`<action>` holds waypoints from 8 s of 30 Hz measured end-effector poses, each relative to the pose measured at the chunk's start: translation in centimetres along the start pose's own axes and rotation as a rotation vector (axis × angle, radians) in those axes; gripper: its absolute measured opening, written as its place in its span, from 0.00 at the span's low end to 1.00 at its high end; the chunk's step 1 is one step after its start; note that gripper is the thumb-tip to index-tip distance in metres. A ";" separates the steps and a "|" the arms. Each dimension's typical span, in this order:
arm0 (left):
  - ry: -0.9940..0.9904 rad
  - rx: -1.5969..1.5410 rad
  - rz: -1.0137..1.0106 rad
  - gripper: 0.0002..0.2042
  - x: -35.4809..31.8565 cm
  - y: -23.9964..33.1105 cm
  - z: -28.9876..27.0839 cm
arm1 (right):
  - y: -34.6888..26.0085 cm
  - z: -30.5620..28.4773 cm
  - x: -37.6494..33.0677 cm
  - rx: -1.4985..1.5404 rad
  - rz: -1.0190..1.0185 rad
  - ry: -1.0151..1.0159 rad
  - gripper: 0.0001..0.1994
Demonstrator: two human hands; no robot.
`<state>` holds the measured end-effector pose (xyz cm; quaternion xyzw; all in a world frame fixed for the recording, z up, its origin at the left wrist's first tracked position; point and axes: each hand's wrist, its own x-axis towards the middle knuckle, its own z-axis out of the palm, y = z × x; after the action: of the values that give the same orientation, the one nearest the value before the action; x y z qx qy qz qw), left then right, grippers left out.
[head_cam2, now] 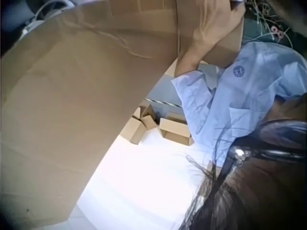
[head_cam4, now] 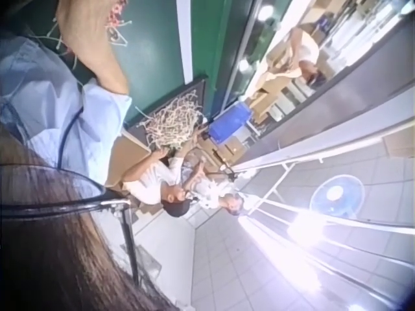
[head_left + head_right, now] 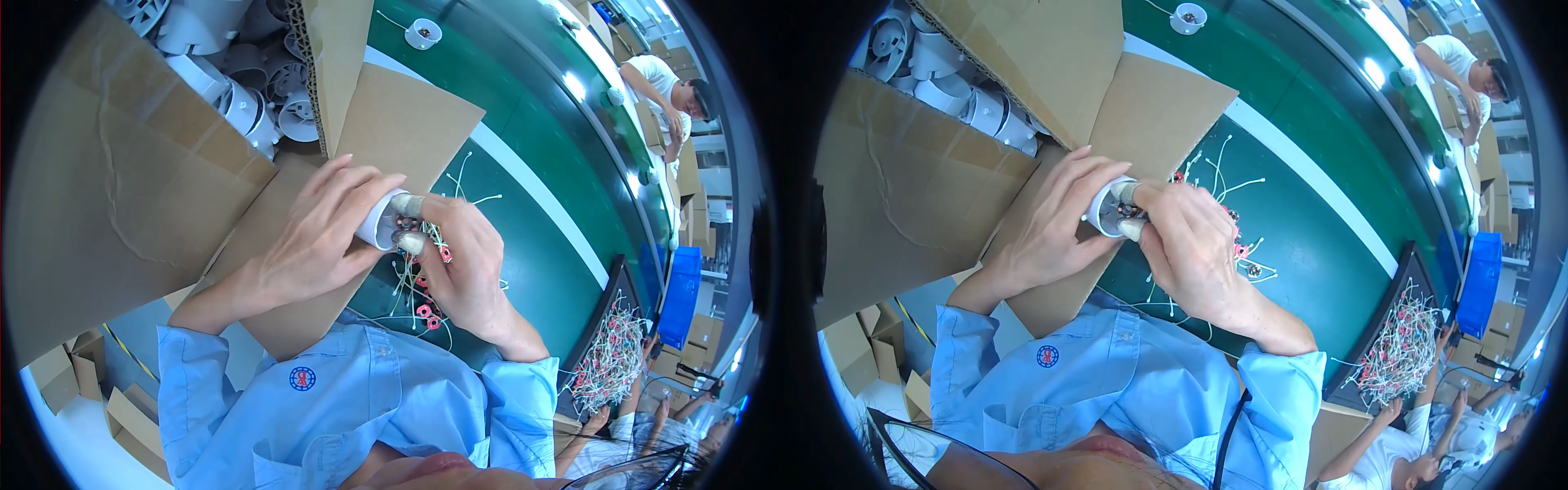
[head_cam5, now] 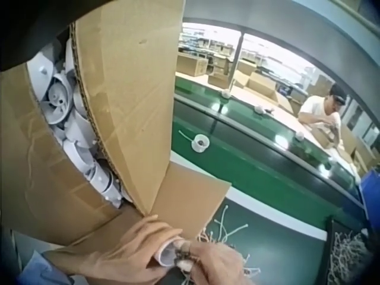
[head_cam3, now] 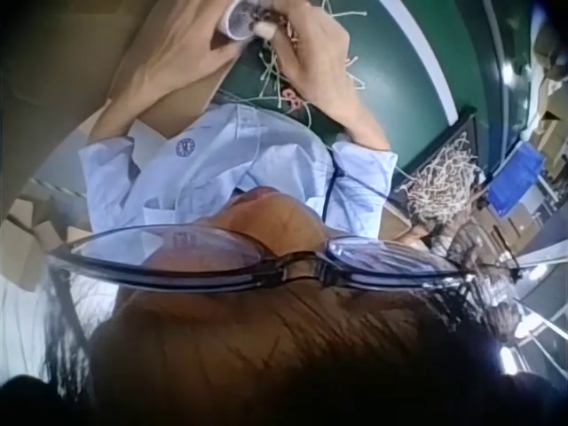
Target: The worker manually assembles small light components by inserting them into white plastic housings on a factory production line.
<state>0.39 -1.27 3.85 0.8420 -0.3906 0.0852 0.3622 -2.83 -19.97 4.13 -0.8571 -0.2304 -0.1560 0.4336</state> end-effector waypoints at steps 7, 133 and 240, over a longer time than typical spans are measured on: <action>0.054 0.038 -0.007 0.31 -0.4 0.0 0.0 | 0.1 1.6 0.0 -0.074 -0.114 0.086 0.16; -0.142 -0.489 -0.343 0.27 -1.0 -1.8 -0.8 | 1.0 -3.5 -0.5 -0.264 -0.630 -0.105 0.14; -0.222 1.097 0.126 0.17 0.4 -4.5 -0.6 | 10.4 -4.4 -9.1 -0.490 0.292 -0.139 0.13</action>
<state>3.99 0.88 2.04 0.8860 -0.3744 0.2079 -0.1776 -5.31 -31.29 -4.55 -0.9690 -0.0893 -0.0841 0.2145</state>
